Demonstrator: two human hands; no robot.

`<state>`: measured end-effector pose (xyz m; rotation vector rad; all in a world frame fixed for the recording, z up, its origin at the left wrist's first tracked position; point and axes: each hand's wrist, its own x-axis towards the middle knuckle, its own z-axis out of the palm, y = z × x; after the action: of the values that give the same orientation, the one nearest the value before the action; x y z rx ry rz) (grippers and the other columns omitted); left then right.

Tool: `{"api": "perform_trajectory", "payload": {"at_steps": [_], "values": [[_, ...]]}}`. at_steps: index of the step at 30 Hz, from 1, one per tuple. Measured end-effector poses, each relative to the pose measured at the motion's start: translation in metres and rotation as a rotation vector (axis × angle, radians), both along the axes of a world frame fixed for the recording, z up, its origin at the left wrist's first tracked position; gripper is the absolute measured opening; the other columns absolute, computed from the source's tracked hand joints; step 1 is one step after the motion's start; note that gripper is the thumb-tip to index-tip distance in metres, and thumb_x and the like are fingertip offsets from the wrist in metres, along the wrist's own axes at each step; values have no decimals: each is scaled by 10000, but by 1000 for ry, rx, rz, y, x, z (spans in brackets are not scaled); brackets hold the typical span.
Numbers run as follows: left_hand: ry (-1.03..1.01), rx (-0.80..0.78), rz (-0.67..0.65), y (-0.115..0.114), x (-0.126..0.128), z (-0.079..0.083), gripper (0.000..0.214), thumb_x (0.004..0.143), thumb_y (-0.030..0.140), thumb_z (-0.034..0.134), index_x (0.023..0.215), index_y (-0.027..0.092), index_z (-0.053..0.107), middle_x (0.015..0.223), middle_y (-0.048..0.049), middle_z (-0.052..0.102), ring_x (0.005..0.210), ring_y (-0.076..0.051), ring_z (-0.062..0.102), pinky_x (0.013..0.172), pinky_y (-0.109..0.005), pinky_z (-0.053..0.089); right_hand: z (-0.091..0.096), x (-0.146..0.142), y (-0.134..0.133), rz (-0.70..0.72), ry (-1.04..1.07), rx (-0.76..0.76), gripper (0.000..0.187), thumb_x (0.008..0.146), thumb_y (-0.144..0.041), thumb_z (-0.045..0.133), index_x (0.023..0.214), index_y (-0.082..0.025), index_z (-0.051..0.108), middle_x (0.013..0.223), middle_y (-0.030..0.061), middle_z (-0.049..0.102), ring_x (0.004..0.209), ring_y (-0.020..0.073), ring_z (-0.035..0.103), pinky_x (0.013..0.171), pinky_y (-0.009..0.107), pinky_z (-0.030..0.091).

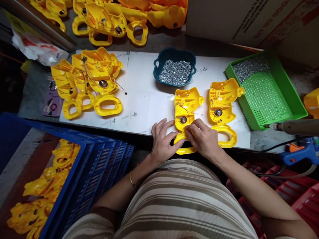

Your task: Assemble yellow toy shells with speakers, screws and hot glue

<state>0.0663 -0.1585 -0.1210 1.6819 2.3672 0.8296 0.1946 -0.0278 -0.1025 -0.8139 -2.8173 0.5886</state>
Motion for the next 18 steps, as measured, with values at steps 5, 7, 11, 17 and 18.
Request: {"api": "perform_trajectory", "payload": {"at_steps": [5, 7, 11, 17, 18], "values": [[-6, 20, 4, 1, 0, -2, 158, 800, 365, 701, 775, 209, 697, 1261, -101, 602, 1296, -309, 419, 1082, -533, 302, -4, 9, -5, 96, 43, 130, 277, 966, -296, 444, 1055, -199, 688, 932, 59, 694, 727, 121, 602, 507, 247, 334], [-15, 31, 7, 0, 0, -3, 149, 802, 354, 698, 775, 208, 695, 1263, -100, 598, 1294, -305, 418, 1080, -526, 311, -2, 15, -8, 152, 22, 167, 317, 959, -281, 447, 1184, -177, 644, 996, 82, 696, 778, 140, 617, 504, 252, 371], [-37, 56, -5, 0, 0, -3, 167, 816, 360, 690, 780, 197, 695, 1247, -106, 597, 1280, -298, 427, 1072, -507, 337, -2, 21, -16, 244, -152, 218, 424, 926, -165, 421, 1333, -111, 524, 1140, 148, 657, 946, 212, 596, 446, 263, 413], [-24, 19, 16, 1, 2, 2, 150, 810, 347, 705, 776, 202, 706, 1245, -97, 604, 1289, -300, 425, 1066, -509, 345, 2, 19, -17, 312, -258, 180, 500, 893, -112, 409, 1390, -82, 452, 1220, 183, 611, 1018, 254, 566, 499, 292, 503], [-14, 11, 25, 0, 2, 4, 144, 801, 343, 715, 770, 203, 708, 1253, -95, 604, 1291, -305, 424, 1063, -514, 343, 5, 19, -16, 305, -246, 160, 500, 891, -125, 424, 1389, -103, 458, 1224, 172, 612, 1014, 251, 576, 486, 285, 492]]}}
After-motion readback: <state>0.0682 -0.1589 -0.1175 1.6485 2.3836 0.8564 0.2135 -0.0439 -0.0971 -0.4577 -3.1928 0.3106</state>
